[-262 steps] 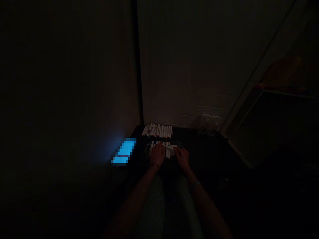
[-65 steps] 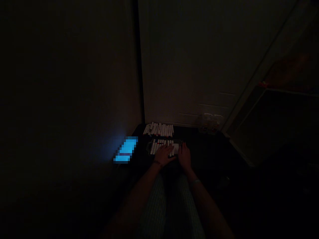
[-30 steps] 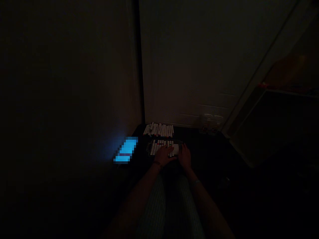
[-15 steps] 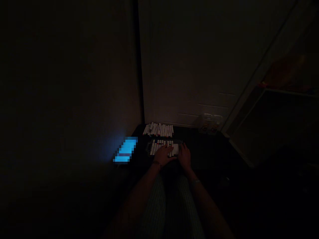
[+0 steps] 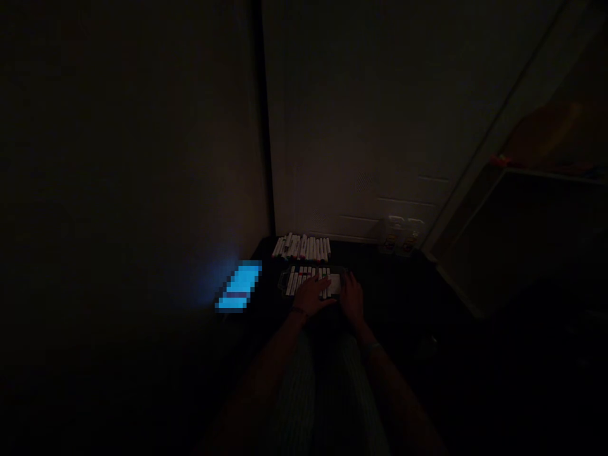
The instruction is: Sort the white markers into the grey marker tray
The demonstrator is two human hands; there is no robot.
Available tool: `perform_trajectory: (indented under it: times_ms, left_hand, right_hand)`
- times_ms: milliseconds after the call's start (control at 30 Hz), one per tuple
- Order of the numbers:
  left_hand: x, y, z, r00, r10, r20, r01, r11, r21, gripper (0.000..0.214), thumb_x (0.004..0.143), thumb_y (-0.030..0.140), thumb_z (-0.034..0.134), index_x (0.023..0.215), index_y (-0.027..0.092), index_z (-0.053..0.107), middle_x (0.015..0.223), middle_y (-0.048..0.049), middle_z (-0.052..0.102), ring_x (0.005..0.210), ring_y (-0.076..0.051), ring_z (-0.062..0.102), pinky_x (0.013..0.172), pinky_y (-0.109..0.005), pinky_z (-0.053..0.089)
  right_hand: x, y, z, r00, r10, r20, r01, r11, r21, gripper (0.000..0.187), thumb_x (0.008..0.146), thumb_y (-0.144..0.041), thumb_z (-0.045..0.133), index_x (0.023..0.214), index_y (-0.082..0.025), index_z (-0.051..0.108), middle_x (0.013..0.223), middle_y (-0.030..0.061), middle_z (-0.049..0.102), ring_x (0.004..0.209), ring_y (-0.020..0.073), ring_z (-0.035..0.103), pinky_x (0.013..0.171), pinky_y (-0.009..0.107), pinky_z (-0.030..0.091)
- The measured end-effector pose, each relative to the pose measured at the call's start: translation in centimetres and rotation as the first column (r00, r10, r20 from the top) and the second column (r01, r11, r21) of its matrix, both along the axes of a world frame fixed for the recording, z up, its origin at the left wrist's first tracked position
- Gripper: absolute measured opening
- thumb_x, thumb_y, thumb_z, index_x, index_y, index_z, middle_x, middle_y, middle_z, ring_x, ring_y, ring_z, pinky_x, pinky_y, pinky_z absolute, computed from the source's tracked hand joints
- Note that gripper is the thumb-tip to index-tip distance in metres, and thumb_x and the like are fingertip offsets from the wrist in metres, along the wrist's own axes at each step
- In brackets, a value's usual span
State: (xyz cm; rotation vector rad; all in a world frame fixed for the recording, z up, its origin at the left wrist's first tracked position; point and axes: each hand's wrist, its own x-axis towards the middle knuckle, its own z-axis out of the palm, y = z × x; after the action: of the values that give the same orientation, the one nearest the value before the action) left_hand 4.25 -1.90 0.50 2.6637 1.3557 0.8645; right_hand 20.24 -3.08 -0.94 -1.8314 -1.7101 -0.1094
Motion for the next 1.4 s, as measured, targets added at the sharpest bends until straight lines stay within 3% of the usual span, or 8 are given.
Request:
perform_trajectory:
  times_ms: [567, 1400]
  left_hand:
    - [0.0, -0.5, 0.7, 1.000, 0.009, -0.002, -0.009, 1.000, -0.011, 0.061, 0.068, 0.061, 0.052, 0.118, 0.025, 0.050, 0.125, -0.0015, 0.050, 0.119, -0.023, 0.038, 0.101, -0.037, 0.031]
    - [0.1, -0.2, 0.1, 1.000, -0.005, 0.019, 0.006, 1.000, -0.030, 0.058, 0.069, 0.056, 0.054, 0.118, 0.025, 0.050, 0.125, -0.0021, 0.049, 0.121, -0.024, 0.035, 0.102, -0.040, 0.027]
  right_hand:
    - [-0.2, -0.5, 0.6, 1.000, 0.001, -0.003, -0.001, 1.000, 0.000, 0.042, 0.083, -0.018, 0.032, 0.124, -0.016, 0.043, 0.133, 0.0112, 0.036, 0.118, 0.0192, 0.038, 0.096, 0.033, 0.026]
    - [-0.9, -1.0, 1.2, 0.998, -0.046, 0.036, 0.047, 0.999, -0.026, 0.038, 0.084, -0.021, 0.035, 0.119, -0.019, 0.049, 0.133, 0.0112, 0.035, 0.113, 0.0219, 0.040, 0.094, 0.036, 0.027]
